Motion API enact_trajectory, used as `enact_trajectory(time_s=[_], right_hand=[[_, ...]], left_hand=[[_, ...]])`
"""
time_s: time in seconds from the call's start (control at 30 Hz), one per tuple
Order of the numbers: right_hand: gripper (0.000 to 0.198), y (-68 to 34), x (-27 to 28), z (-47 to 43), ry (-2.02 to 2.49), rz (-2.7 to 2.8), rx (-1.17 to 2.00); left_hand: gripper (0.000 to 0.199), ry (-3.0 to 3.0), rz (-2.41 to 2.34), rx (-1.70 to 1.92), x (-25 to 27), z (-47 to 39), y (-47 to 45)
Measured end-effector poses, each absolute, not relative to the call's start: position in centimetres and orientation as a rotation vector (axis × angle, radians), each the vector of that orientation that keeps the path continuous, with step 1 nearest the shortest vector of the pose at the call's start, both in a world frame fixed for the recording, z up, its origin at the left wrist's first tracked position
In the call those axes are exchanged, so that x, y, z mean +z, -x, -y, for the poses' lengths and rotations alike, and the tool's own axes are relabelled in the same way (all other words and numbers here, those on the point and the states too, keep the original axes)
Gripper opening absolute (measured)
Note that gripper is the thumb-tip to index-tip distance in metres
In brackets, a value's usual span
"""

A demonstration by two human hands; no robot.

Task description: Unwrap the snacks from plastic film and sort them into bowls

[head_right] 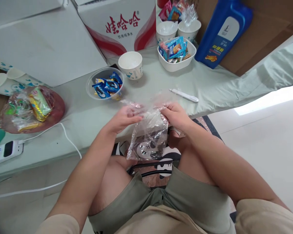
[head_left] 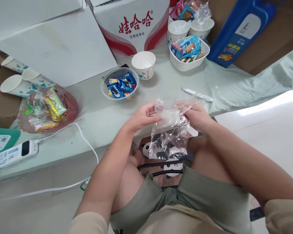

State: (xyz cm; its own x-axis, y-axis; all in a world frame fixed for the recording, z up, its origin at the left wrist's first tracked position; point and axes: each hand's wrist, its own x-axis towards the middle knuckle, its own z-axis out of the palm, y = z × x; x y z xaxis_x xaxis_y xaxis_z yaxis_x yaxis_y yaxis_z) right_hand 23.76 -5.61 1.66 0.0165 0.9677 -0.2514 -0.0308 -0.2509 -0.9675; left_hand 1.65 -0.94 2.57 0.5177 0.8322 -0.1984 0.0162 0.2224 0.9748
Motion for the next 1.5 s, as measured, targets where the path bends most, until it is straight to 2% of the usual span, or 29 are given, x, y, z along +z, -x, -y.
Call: enact_trajectory(time_s=[0.1,0.2,0.37,0.43,0.57,0.63,0.73,0.8,0.87,0.93,0.97,1.03,1.1,1.23,1.37,1.5], right_hand=[[0.021,-23.5,2.1,5.8,1.323,1.142,1.392],[0.023,-23.5,2.7,5.8,1.310,1.250,1.422],[0.010,-23.7,2.8,5.7,1.376,1.172,1.340],[0.017,-23.7,2.8,5.7,1.336,1.077,1.349],[0.007,-23.6,3.5,5.7,1.290,0.842,1.440],[0.006,-23.7,3.8,5.6,1.297,0.778,1.448],[0.005,-23.9,3.5,5.3,1.288,0.768,1.421],[0.008,-24.0,2.9,5.2,1.309,0.781,1.406],[0.028,-23.9,2.2,5.2,1.355,0.821,1.413],[0.055,-23.8,1.6,5.3,1.386,0.893,1.447],[0.056,-23.7,1.4,5.4,1.386,0.930,1.460],[0.039,-23.5,1.2,5.4,1.369,0.973,1.449],[0.024,-23.5,1.2,5.4,1.319,0.965,1.412],[0.024,-23.6,1.3,5.3,1.307,1.001,1.454],[0.026,-23.7,1.4,5.5,1.312,1.103,1.504],[0.024,-23.7,2.1,5.6,1.117,0.933,1.444]], left_hand=[[0.022,-1.214,-0.966,0.633,2.4,1.4,-3.1],[0.020,-1.133,-1.015,0.732,2.0,1.4,-3.7],[0.022,-1.087,-1.027,0.842,1.7,0.9,-3.2],[0.022,-1.052,-1.020,0.846,1.9,0.9,-3.0],[0.011,-1.007,-0.892,0.872,2.4,0.9,-2.8],[0.014,-1.036,-0.818,0.881,2.3,0.8,-2.7],[0.029,-1.111,-0.794,0.850,1.7,0.7,-2.6],[0.027,-1.187,-0.876,0.822,1.3,0.7,-2.6],[0.026,-1.240,-0.946,0.830,1.1,0.7,-2.7],[0.041,-1.214,-0.944,0.899,1.1,0.7,-2.8],[0.050,-1.169,-0.923,0.937,1.2,0.7,-2.9],[0.063,-1.060,-0.879,0.943,1.4,0.7,-2.9],[0.057,-0.984,-0.870,0.819,1.6,0.7,-3.0],[0.029,-0.998,-0.945,0.650,1.7,0.9,-3.3],[0.027,-1.036,-0.979,0.677,2.0,1.0,-3.6],[0.029,-0.909,-0.886,0.790,2.2,0.9,-3.9]])
